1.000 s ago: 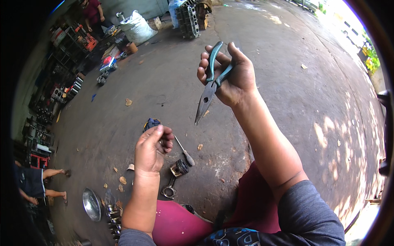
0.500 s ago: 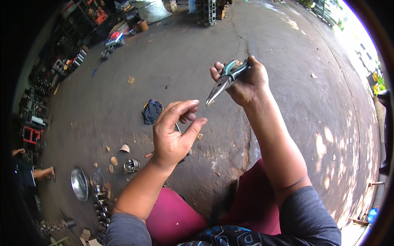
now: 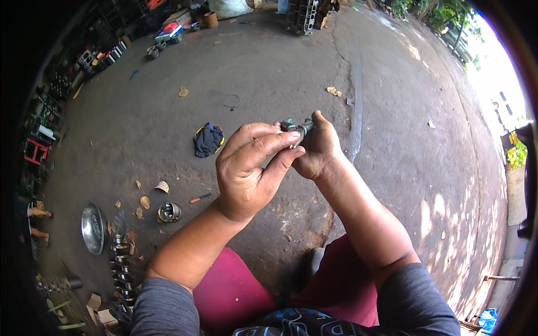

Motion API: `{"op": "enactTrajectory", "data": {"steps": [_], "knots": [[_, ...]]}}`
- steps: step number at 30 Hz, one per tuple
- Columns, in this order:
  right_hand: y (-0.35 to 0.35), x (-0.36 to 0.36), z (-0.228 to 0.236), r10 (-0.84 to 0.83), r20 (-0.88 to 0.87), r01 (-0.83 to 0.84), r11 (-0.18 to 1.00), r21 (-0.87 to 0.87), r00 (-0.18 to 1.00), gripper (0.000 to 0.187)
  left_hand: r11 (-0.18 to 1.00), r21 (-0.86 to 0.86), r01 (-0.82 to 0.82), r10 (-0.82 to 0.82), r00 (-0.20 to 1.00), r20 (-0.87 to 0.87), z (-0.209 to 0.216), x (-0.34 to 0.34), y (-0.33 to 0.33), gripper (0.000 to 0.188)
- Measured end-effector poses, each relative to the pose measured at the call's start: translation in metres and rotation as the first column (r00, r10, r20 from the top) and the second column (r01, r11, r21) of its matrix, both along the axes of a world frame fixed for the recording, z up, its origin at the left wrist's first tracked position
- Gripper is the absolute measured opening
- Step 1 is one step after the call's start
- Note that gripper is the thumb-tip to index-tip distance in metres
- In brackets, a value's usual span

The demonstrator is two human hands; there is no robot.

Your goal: The person sharpens a pair of pliers on a bench grinder, then walks to an outdoor area and sits on the floor to work on a small metal part using the pliers. The person manipulates the part with the pliers and occasionally inspects it.

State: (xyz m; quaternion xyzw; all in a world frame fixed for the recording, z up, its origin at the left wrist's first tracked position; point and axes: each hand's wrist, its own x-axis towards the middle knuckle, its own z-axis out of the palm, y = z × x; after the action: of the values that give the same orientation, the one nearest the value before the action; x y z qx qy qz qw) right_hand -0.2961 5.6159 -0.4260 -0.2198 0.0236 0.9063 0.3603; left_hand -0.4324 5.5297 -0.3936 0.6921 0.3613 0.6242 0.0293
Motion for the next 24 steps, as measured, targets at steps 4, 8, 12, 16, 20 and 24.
{"op": "enactTrajectory", "data": {"steps": [4,8,12,16,20,24], "knots": [[-0.008,-0.006,0.005,-0.003,0.148,0.003,1.000,0.002,0.989,0.078,1.000,-0.021,-0.002,0.003,1.000,0.031,0.002,0.000,0.000,0.021],[-0.015,-0.009,0.012,-0.030,0.203,0.036,0.999,-0.025,0.979,0.066,0.998,-0.059,-0.002,0.005,0.998,0.055,0.002,0.002,0.000,0.021],[-0.014,-0.008,0.010,-0.086,0.203,0.089,0.996,-0.007,0.975,0.065,0.998,-0.055,0.014,-0.010,0.997,0.070,0.000,0.003,0.002,0.022],[-0.002,-0.001,0.002,-0.089,0.165,0.084,0.996,0.039,0.982,0.078,0.999,-0.035,0.036,-0.034,0.998,0.057,-0.001,0.003,0.004,0.023],[0.007,0.009,-0.003,-0.142,0.085,0.140,0.990,0.029,0.986,0.071,0.995,-0.047,0.086,-0.081,0.992,0.097,-0.001,0.007,0.004,0.022],[0.015,0.019,0.003,-0.190,0.151,0.156,0.965,0.213,0.970,0.062,0.949,-0.164,0.268,-0.251,0.961,0.115,0.001,0.003,0.002,0.023]]}}
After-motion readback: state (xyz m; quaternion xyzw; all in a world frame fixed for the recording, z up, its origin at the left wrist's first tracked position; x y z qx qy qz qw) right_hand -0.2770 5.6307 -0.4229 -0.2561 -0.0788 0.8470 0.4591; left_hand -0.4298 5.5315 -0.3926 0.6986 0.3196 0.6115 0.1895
